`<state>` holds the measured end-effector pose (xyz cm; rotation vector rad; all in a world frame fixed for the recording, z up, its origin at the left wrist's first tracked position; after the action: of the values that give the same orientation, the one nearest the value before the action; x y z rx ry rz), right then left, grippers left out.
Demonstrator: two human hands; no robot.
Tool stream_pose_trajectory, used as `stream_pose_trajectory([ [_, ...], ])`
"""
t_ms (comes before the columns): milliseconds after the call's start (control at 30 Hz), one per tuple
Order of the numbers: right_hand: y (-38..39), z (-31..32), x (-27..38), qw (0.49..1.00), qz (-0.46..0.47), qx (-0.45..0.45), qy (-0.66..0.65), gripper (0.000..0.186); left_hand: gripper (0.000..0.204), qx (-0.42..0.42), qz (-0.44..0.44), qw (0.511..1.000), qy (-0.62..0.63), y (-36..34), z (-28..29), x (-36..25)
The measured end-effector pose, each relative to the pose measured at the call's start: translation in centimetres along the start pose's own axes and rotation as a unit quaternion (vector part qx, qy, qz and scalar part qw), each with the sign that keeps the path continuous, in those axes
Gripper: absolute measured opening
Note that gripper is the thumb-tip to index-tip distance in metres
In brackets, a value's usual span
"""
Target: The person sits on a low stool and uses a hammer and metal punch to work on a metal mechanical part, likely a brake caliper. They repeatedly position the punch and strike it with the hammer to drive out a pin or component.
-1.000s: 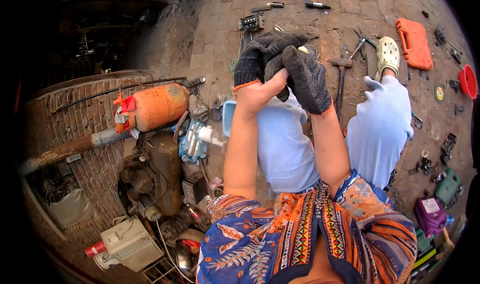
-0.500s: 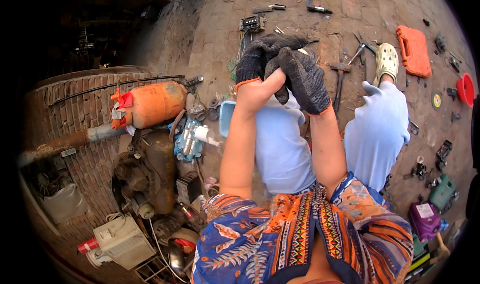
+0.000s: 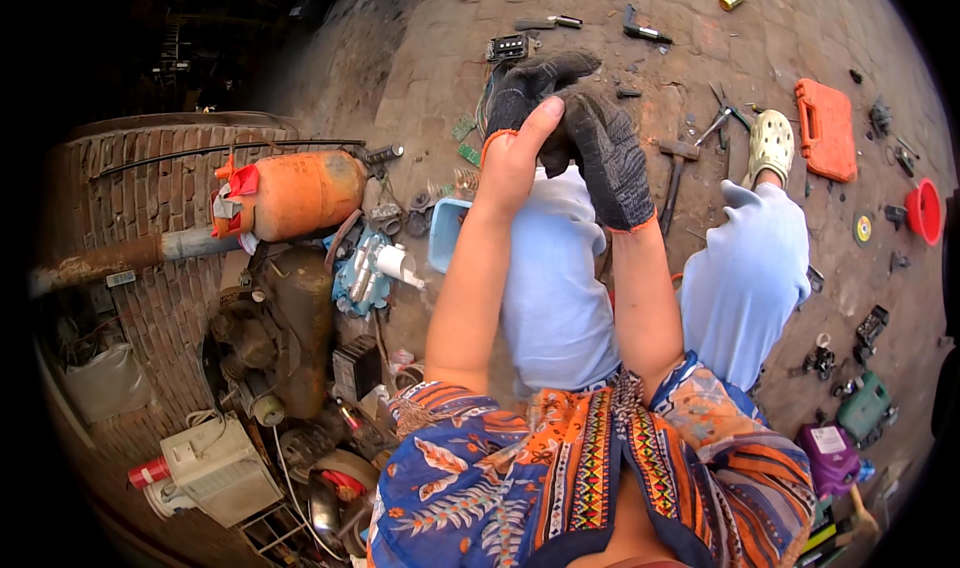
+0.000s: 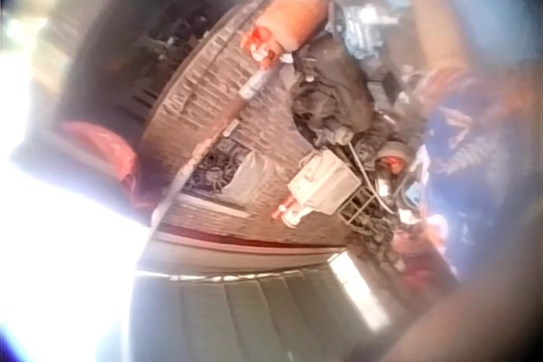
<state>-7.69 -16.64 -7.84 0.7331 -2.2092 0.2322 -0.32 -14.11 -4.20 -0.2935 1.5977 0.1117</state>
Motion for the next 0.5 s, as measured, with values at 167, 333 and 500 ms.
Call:
stream_pose_trajectory([
  [167, 0.8, -2.6, 2.8, 0.946, 0.126, -0.043, 0.294, 0.024, 0.041, -0.035, 0.06, 0.995, 0.073, 0.1, 1.3, 1.4],
  [333, 0.9, -2.2, 3.1, 0.894, 0.148, -0.13, 0.401, 0.02, 0.048, -0.015, 0.16, 0.984, -0.08, 0.3, 2.6, 3.9],
  [500, -0.9, 1.2, -1.5, 0.993, -0.017, -0.097, 0.058, 0.014, 0.035, 0.06, 0.158, 0.986, -0.009, 0.6, 0.7, 3.8],
])
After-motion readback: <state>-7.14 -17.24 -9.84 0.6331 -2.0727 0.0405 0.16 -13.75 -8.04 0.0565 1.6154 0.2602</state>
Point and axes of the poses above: each hand's wrist, its own y-axis away from the middle knuckle, its own z-axis out of the back of the hand, x = y × z, the point moved 10 cm from there along -y, towards the middle knuckle, and after that the axes turned 12 degrees about -z, right-handed, at the moved point
